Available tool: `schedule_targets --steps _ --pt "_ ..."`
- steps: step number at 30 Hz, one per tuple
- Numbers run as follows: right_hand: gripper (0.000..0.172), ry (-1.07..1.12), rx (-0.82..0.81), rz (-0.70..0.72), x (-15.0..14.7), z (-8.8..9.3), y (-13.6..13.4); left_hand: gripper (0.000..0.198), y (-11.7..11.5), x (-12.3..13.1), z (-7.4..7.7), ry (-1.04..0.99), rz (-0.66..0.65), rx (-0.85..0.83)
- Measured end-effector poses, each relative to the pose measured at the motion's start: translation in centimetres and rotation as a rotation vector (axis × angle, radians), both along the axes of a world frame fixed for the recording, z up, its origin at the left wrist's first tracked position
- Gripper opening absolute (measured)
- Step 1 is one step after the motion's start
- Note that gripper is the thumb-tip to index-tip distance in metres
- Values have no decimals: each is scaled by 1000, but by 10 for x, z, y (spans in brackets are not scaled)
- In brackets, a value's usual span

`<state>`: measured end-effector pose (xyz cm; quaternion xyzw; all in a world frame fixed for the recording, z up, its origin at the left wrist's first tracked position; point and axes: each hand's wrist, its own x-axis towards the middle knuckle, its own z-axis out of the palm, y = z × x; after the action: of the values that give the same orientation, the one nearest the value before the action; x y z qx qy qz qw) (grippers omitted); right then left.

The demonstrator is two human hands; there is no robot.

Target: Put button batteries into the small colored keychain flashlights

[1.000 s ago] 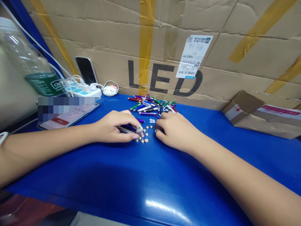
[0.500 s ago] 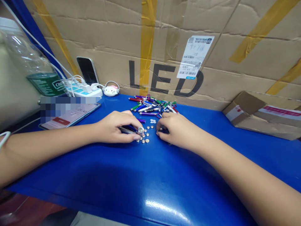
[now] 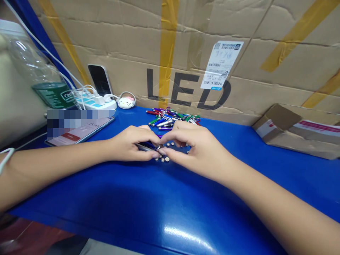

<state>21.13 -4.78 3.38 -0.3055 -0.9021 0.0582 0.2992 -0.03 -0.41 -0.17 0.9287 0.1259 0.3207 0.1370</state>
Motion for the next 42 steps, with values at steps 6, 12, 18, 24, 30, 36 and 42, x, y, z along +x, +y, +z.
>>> schedule_targets --steps 6,12,18,24,30,36,42 --pt "21 -118 19 -214 13 4 11 14 0 1 0 11 26 -39" --pt "18 -528 15 -235 34 -9 33 13 -1 1 2 14 24 -59" --pt "18 -587 -78 -246 33 -17 36 13 -1 2 2 25 30 -62" --pt "14 -590 -120 -320 32 -16 36 13 -1 1 2 21 16 -51" --pt "15 -637 -193 -369 33 -12 36 13 -1 1 2 25 8 -54" --pt "15 -573 -175 -380 32 -8 35 14 -1 1 2 31 16 -73" --pt "15 -614 -185 -513 40 -4 37 14 1 2 1 8 -20 -62"
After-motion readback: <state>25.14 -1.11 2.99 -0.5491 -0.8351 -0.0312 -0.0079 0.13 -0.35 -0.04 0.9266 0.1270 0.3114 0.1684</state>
